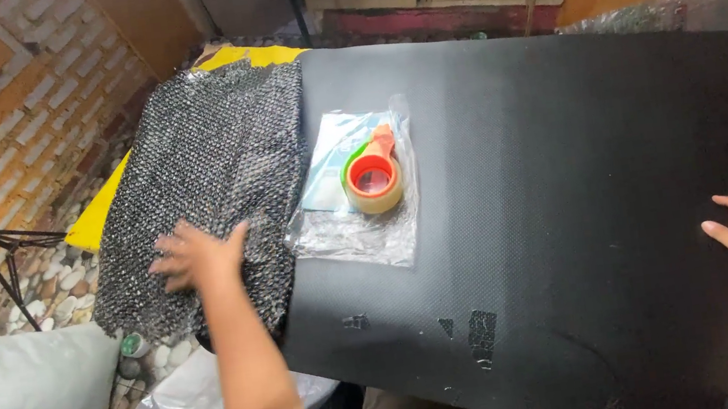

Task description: Wrapping a blue pillow or bag in black bubble wrap and securing it with tape.

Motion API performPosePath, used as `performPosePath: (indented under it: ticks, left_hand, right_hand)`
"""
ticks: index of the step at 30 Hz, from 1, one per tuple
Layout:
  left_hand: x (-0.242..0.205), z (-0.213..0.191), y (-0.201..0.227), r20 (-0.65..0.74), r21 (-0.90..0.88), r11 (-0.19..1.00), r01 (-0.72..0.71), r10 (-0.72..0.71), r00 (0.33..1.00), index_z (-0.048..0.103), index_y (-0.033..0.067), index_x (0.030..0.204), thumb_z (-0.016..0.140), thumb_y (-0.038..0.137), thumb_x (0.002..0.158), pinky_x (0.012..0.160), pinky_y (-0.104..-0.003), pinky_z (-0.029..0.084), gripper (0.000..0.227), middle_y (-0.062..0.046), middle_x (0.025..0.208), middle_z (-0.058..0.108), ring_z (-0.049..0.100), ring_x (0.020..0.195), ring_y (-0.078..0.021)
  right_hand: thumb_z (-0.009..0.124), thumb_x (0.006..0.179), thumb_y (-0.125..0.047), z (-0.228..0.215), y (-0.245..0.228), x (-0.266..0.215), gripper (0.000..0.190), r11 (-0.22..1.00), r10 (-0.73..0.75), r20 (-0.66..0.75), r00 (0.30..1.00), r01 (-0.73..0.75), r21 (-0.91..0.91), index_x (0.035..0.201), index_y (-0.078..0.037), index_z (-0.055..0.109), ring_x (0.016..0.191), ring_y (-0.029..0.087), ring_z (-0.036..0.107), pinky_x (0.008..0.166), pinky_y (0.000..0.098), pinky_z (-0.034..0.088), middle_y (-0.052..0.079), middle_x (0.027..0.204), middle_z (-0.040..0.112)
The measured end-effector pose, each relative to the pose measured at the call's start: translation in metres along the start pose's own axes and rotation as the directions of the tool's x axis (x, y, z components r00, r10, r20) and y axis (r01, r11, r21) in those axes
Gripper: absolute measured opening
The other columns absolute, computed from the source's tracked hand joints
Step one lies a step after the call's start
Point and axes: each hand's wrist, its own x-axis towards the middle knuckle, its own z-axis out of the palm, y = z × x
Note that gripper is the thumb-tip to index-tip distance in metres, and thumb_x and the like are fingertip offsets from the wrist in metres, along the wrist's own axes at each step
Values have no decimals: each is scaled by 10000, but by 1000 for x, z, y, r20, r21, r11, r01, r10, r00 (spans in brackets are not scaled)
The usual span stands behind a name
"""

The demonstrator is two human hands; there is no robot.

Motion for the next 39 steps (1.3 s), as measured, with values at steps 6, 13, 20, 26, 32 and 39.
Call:
performPosePath:
  ticks: [6,13,20,26,32,39]
  left_hand:
    - [95,50,-104,-198,-259,958,-120,69,978,553,116,1072,539,433,1083,781,-594,447,317,-236,1051,681,627,932,-508]
    - [57,-26,-16,-425,-716,587,-379,65,903,525,76,1271,503,463,1052,919,-414,421,445,-103,1205,594,542,1072,-245]
    - [-118,-38,129,-702,-586,29,-810,481,525,453,160,969,472,269,1104,878,-343,402,174,23,933,431,424,876,-145]
    - [-331,56,193,33,-778,120,-617,988,151,540,93,1164,391,579,927,967,-429,377,560,-123,1227,545,543,1137,-288]
    - [-394,148,199,-70,-995,-85,-58,972,-223,535,86,1464,620,378,1057,1260,-464,370,508,-200,1401,592,509,1418,-263]
    - [-254,116,193,-481,-707,-303,-639,868,120,682,98,1201,795,178,915,1067,-403,488,318,-70,1190,696,654,1209,-286]
  right_hand:
    - [725,881,-322,4,3,0,575,999,-34,-15,999,35,30,1428,-159,656,1472,274,403,1180,458,303,114,1603,470]
    - [723,858,-348,-2,-16,-7,600,1000,-28,11,1000,27,15,1430,-181,651,1474,313,401,1205,489,263,132,1622,457]
    - [705,947,-267,23,-79,-17,498,925,-325,-150,934,347,154,1419,-114,662,1234,286,612,1056,405,438,131,1337,684]
    - [529,896,-364,132,-32,17,801,140,-660,177,731,-112,984,1600,-56,302,1426,316,439,1143,478,356,214,1553,433]
    - [452,1073,-326,141,125,48,539,-129,-558,234,796,-362,923,1539,-58,428,1461,278,408,1211,474,310,159,1602,403]
    - [531,960,-607,19,200,69,653,107,-27,214,977,-210,972,1473,-204,528,1399,203,517,1172,432,408,47,1521,521]
